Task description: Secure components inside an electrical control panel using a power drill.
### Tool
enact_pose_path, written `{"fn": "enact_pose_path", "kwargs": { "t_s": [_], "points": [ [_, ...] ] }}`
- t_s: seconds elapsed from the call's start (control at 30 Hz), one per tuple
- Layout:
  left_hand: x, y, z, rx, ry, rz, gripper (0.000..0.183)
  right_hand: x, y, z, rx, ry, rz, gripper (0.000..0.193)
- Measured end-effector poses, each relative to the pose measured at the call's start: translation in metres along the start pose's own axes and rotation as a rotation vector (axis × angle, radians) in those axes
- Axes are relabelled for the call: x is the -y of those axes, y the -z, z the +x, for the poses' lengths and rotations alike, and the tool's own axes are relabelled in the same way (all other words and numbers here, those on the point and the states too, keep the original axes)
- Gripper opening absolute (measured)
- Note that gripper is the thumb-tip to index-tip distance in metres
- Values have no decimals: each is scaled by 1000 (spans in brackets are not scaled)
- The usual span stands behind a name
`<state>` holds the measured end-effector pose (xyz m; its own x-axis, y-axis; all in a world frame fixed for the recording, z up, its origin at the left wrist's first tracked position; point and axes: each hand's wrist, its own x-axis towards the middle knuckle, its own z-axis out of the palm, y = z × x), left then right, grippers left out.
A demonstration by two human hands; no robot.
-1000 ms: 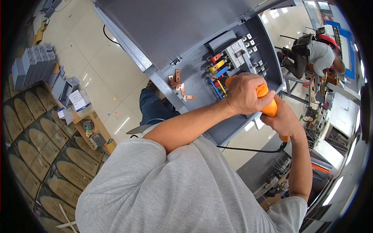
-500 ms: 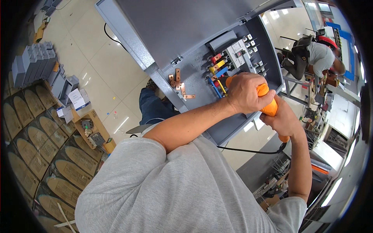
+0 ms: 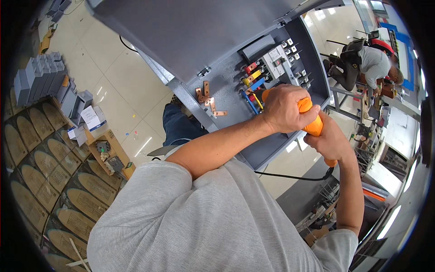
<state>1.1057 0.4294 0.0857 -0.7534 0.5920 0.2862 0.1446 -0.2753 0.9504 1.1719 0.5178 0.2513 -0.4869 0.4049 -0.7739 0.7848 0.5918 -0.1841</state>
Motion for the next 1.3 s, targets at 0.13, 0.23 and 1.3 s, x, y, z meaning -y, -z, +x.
{"fn": "enact_pose_path", "kwargs": {
  "t_s": [0.13,0.23,1.3],
  "points": [
    [0,0,0,-19,-21,10,29,0,0,0,-2,0,4,57],
    [1,1,0,-25,-20,17,29,2,0,1,-3,6,-11,56],
    [1,4,-1,-15,-8,8,28,4,-1,1,2,13,-7,56]
  ]
}}
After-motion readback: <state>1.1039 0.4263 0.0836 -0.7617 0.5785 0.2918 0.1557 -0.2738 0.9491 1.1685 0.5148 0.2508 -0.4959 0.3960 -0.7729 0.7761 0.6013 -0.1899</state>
